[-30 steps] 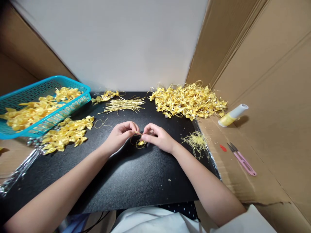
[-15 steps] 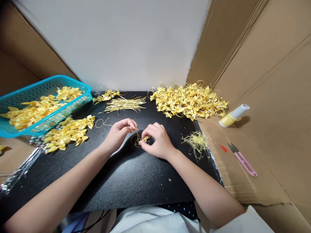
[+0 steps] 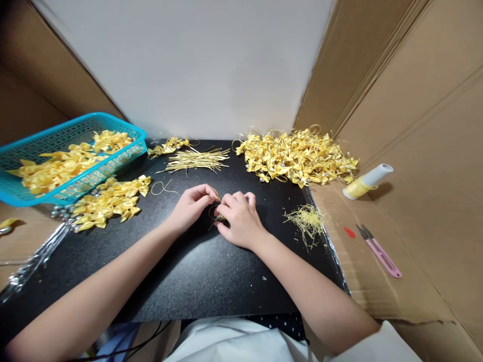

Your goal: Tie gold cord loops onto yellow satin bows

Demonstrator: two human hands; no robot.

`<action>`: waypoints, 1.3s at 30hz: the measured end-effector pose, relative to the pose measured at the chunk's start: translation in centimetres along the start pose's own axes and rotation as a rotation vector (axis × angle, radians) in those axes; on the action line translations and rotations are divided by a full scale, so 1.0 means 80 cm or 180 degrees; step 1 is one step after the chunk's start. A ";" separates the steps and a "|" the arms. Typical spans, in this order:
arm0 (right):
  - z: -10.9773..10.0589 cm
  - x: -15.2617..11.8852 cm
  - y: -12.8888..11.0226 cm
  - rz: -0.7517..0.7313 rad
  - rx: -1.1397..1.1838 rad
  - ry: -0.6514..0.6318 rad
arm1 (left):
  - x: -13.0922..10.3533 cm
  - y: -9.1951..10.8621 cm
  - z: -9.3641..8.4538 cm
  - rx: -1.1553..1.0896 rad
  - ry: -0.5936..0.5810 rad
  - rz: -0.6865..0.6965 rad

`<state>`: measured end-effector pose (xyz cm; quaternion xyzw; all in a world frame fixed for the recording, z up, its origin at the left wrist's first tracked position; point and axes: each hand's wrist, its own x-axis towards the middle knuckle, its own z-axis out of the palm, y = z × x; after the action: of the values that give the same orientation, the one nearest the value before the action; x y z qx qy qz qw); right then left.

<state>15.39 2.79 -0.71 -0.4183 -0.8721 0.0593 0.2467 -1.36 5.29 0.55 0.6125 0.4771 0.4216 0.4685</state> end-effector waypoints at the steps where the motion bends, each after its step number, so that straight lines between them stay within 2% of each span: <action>1: -0.001 0.000 0.001 0.0088 0.0101 0.0036 | 0.000 -0.001 0.000 0.0346 0.0019 0.0049; 5: -0.003 -0.001 0.007 0.0277 0.0265 0.0120 | 0.000 -0.003 -0.005 0.1785 0.0194 0.0637; 8: -0.001 -0.002 0.010 0.0380 0.0330 0.0120 | 0.003 0.000 -0.014 0.2170 0.0242 0.0855; 10: 0.002 -0.002 0.011 0.0395 0.0380 0.0090 | 0.005 0.001 -0.021 0.2170 -0.0043 0.0844; 13: 0.005 -0.001 0.011 0.0384 0.0409 0.0018 | 0.007 0.000 -0.025 0.2096 -0.0751 0.0879; 16: 0.008 -0.001 0.013 0.0433 0.0418 -0.0015 | 0.008 -0.005 -0.025 0.2056 -0.1063 0.0931; 30: 0.008 -0.001 0.014 0.0487 0.0462 0.0081 | 0.006 -0.006 -0.024 0.1912 -0.1287 0.0963; 39: 0.007 0.000 0.017 0.0591 0.0648 0.0227 | 0.006 -0.004 -0.023 0.1993 -0.1111 0.1201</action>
<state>16.07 3.69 -1.63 -0.4719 -0.8098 0.1552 0.3121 -3.12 6.11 0.68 0.8647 0.3750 0.2243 0.2477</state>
